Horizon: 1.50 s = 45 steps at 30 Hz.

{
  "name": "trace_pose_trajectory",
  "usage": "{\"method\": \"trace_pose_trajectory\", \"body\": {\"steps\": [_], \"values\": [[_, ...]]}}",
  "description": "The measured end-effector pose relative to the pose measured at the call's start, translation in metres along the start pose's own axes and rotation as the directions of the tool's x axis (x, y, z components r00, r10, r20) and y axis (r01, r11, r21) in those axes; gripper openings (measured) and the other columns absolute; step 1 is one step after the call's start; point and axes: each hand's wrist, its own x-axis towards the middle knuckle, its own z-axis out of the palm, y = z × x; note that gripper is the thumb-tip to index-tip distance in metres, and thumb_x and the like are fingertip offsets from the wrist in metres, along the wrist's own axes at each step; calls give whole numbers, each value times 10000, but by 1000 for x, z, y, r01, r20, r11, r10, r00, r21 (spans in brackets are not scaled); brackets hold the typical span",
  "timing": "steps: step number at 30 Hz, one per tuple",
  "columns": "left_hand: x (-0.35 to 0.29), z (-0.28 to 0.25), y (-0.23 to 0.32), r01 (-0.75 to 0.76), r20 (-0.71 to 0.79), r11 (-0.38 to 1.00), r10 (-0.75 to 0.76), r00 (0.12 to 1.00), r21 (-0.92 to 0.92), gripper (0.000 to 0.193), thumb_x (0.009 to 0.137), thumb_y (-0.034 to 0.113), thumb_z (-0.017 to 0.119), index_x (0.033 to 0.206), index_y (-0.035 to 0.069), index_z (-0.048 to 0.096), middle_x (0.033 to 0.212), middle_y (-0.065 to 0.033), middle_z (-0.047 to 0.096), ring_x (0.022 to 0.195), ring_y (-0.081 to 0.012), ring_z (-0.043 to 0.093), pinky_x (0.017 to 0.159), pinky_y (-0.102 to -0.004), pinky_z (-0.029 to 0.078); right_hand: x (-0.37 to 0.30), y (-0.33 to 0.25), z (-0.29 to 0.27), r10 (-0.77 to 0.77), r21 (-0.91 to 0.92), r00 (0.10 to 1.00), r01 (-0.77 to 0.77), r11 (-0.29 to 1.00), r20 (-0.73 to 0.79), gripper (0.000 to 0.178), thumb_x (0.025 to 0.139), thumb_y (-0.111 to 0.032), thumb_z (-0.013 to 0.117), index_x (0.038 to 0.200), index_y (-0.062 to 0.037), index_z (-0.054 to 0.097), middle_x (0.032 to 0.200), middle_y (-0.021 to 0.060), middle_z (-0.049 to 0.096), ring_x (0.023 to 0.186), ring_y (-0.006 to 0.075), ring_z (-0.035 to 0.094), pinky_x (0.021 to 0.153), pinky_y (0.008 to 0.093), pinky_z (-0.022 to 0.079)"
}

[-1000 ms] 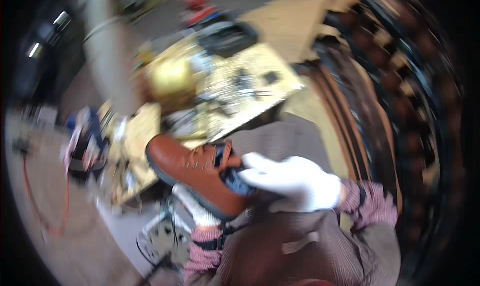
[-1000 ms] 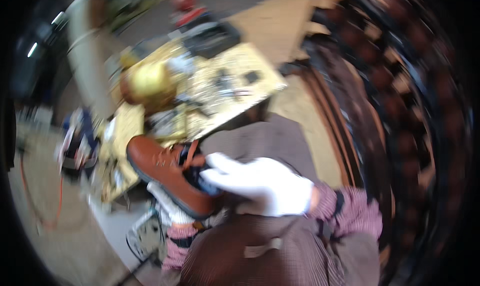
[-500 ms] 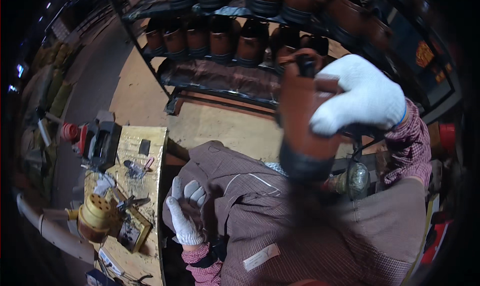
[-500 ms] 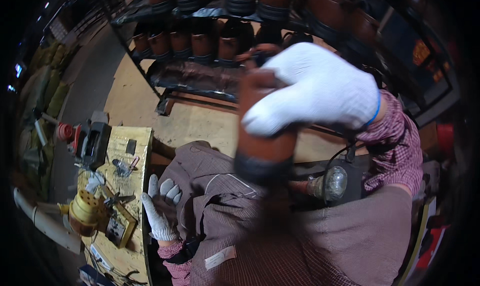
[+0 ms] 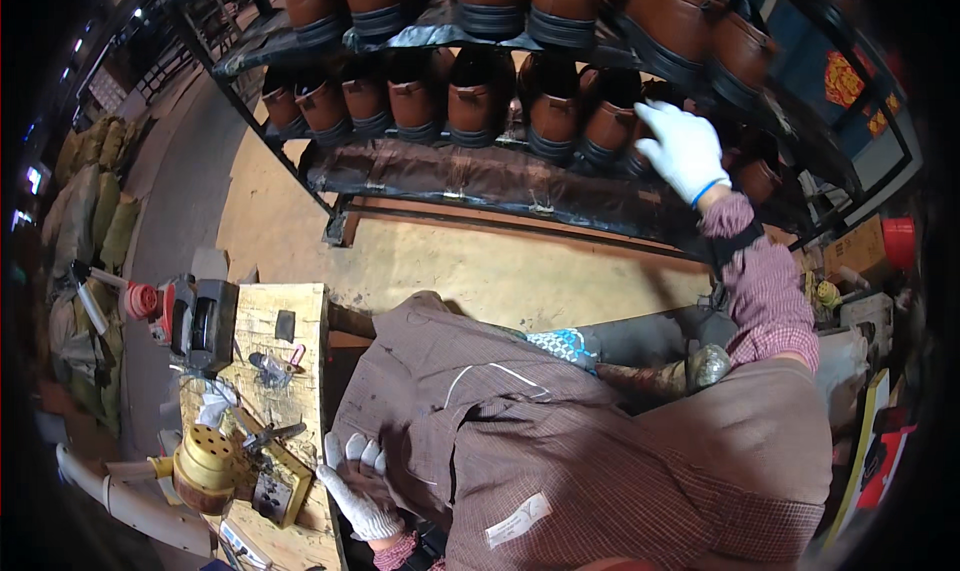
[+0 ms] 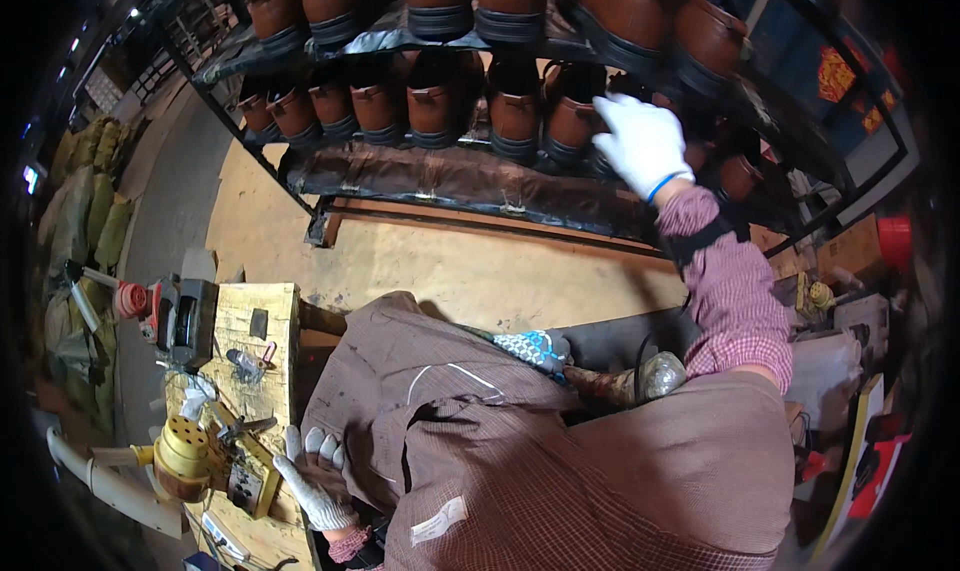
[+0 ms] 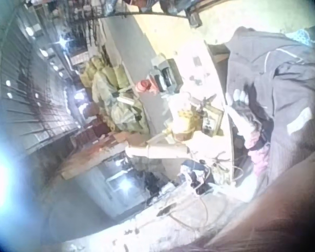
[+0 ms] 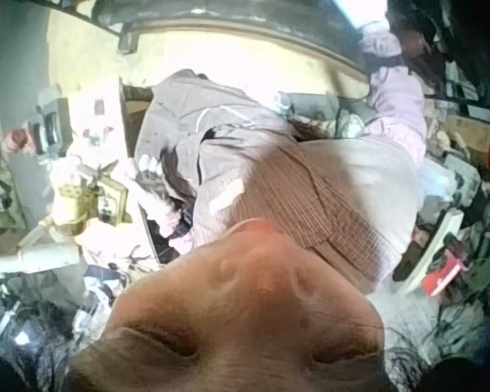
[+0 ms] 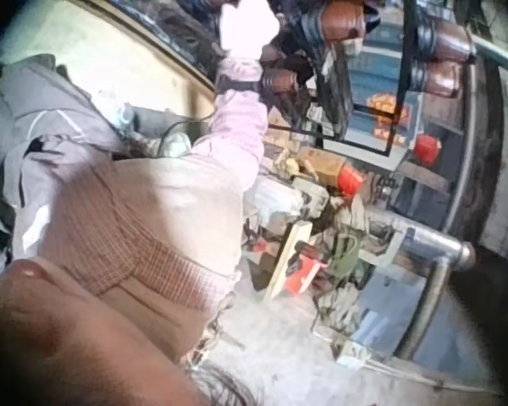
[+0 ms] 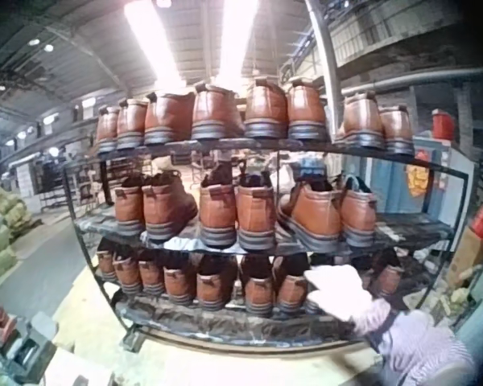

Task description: The person picks up a shoe from a rack, holds it against a machine, and uses a handheld tool on the shoe's edge before returning it to the rack. This process is repeated for several shoes.

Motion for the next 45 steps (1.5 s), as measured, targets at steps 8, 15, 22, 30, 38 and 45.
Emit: {"method": "trace_pose_trajectory", "body": {"steps": [8, 15, 22, 30, 38, 45], "values": [[15, 90, 3, -62, 385, 976, -24, 923, 209, 1007, 1000, 571, 724, 1712, 10, 286, 1560, -213, 544, 1327, -284, 598, 1157, -425, 484, 95, -280, -52, -653, 398, 749, -636, -661, 113, 475, 1123, -336, 611, 1416, 35, 658, 1299, 182, 761, 1097, 327, 770, 924, 430, 644], [80, 96, -84, 223, 582, 846, 121, 804, -485, 898, 995, 574, 729, 1619, 14, 407, 1473, -106, 617, 1222, -196, 652, 1025, -338, 582, 66, -446, -71, -641, -603, 701, -667, -436, -312, 480, 1178, -380, 419, 1413, -40, 664, 1433, 131, 715, 1261, 307, 698, 971, 443, 627], [51, 100, -107, 297, 612, 751, 176, 771, -590, 879, 997, 758, 544, 1542, 69, 522, 1397, -90, 659, 1211, -235, 666, 1005, -393, 602, 26, -480, -60, -523, 39, 806, -554, -832, 279, 422, 1133, -309, 597, 1407, 1, 680, 1240, 159, 767, 1144, 314, 743, 949, 411, 633], [50, 110, -106, 344, 646, 803, 66, 760, -486, 1254, 785, 944, 594, 1586, -15, 489, 1512, -130, 633, 1307, -238, 623, 1101, -418, 548, 4, -469, -39, -372, 517, 492, 855, 37, -788, 281, 989, -189, 720, 1251, -107, 781, 1160, 112, 789, 1039, 294, 750, 876, 413, 587], [56, 98, -68, 135, 581, 979, -21, 814, -154, 1097, 968, 725, 679, 1688, -6, 289, 1653, -241, 451, 1461, -366, 533, 1277, -473, 398, 12, -353, -18, -702, 771, 572, 635, 51, -425, 309, 994, -348, 686, 1175, -124, 798, 1073, 97, 779, 988, 337, 740, 891, 461, 584], [33, -26, -58, 38, 331, 884, 134, 934, -465, 814, 1079, 702, 479, 1667, 142, 421, 1563, -203, 599, 1331, -364, 658, 1115, -543, 556, 61, -113, -3, -323, 868, 943, 92, 488, 82, 360, 997, -349, 691, 1221, -88, 797, 1179, 143, 788, 1107, 329, 751, 983, 398, 589]]}}
